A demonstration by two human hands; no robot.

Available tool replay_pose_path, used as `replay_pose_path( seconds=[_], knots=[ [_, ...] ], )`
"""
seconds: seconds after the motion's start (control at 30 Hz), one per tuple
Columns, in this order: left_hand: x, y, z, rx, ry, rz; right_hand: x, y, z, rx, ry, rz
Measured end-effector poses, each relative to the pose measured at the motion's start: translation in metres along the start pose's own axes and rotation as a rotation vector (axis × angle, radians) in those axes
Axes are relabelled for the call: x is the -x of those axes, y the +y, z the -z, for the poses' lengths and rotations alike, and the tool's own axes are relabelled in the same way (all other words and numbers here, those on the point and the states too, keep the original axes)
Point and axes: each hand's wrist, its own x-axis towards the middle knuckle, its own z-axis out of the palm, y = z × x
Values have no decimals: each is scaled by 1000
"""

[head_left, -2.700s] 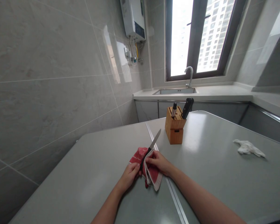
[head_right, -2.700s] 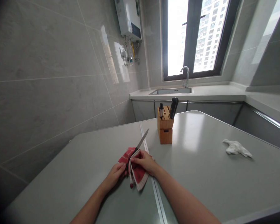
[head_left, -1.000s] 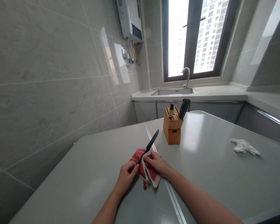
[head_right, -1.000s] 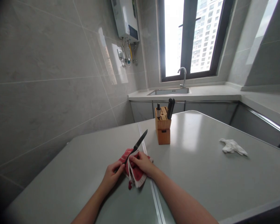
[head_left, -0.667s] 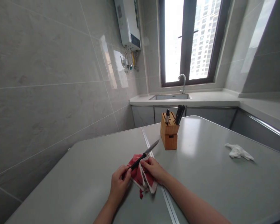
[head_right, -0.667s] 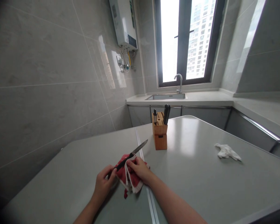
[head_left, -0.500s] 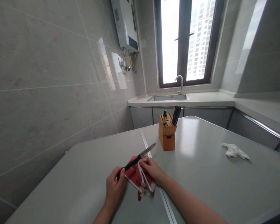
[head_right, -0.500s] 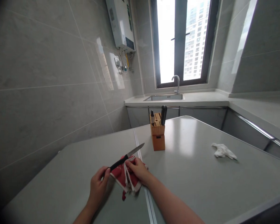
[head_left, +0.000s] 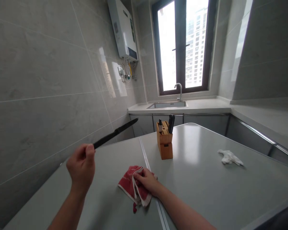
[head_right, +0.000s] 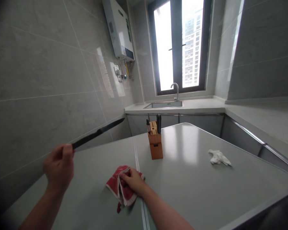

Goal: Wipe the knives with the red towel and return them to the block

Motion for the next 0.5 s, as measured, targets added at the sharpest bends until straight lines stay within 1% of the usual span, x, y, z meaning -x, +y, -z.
replay_pose_path(
  seconds=[0.07, 0.13, 0.23, 0.3, 0.37, 0.5],
  knots=[
    [-32, 39, -14, 0, -18, -139, 0, 0, 1, -14, 0, -1],
    [-56, 74, -35, 32, -117, -235, 0, 0, 1, -24, -9, 13],
    [-74, 113, -74, 37, -265, -345, 1, -1, 2, -32, -15, 42],
    [-76, 129, -99, 11, -351, -423, 2, -2, 1, -43, -25, 51],
    [-74, 141, -121, -23, -420, -472, 4, -3, 1, -46, -26, 45],
    [-63, 158, -149, -87, -487, -496, 4, -4, 2, 52, 27, 27]
  ],
)
